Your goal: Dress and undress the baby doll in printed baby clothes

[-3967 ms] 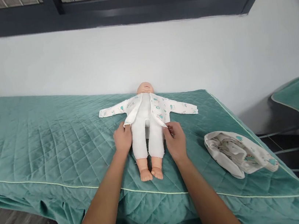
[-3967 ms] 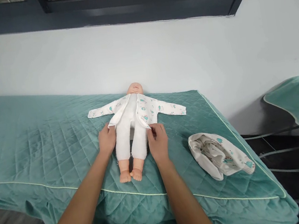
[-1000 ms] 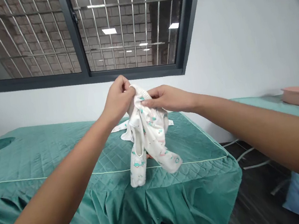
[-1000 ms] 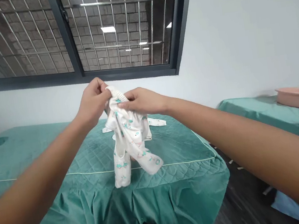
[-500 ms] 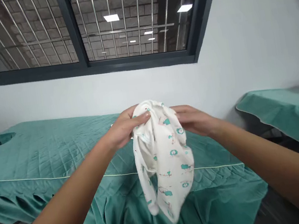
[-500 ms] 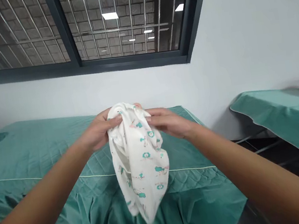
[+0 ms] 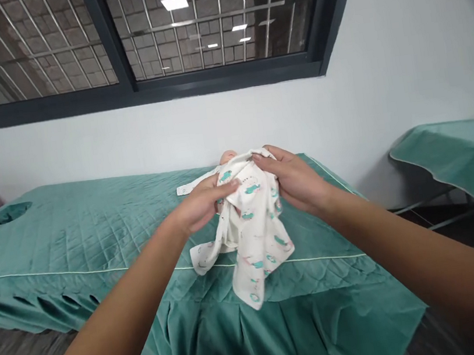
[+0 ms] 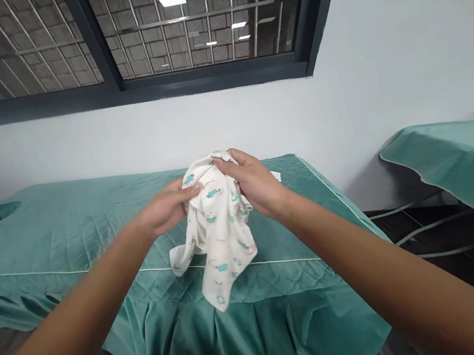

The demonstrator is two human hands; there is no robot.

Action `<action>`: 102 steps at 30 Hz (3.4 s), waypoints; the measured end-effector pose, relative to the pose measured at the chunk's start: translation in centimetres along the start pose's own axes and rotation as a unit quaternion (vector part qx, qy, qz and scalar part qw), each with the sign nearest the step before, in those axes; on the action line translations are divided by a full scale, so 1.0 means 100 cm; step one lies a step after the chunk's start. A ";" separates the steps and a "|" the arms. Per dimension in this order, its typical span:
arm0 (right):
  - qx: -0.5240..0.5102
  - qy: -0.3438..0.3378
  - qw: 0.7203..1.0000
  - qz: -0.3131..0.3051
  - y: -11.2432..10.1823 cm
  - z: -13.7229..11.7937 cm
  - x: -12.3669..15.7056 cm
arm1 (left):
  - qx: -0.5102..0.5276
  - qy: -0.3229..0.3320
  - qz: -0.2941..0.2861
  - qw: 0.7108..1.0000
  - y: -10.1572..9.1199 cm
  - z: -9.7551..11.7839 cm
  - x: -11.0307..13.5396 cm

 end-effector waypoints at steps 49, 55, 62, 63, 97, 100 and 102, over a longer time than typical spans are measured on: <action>0.203 0.244 0.919 0.234 -0.082 0.237 0.041 | -0.451 -0.178 -0.134 0.864 -0.032 -0.137 0.037; 0.058 0.218 0.944 0.241 -0.071 0.244 0.043 | -0.380 -0.135 -0.140 0.904 -0.009 -0.123 0.035; -0.007 0.113 0.961 0.252 -0.079 0.230 0.012 | -0.086 -0.206 -0.044 0.974 -0.011 -0.131 0.022; 0.003 0.107 0.960 0.260 -0.083 0.228 0.006 | -0.052 -0.210 -0.025 0.976 -0.015 -0.135 0.018; 0.336 -0.112 0.931 0.092 -0.082 0.139 -0.101 | -0.095 0.000 0.116 0.989 -0.116 -0.150 -0.055; 0.360 -0.024 0.932 0.036 -0.068 0.132 -0.139 | -0.097 0.039 0.134 0.985 -0.121 -0.150 -0.066; 0.390 0.024 0.920 -0.010 -0.061 0.135 -0.158 | -0.110 0.067 0.155 0.979 -0.126 -0.149 -0.074</action>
Point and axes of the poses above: each hand's wrist, its own x-axis away from the middle knuckle, its own y-axis out of the palm, z = x × y, the point moved 9 cm from there along -x, towards the middle knuckle, and after that the axes turned 14 degrees about y, right-handed, at the moved point
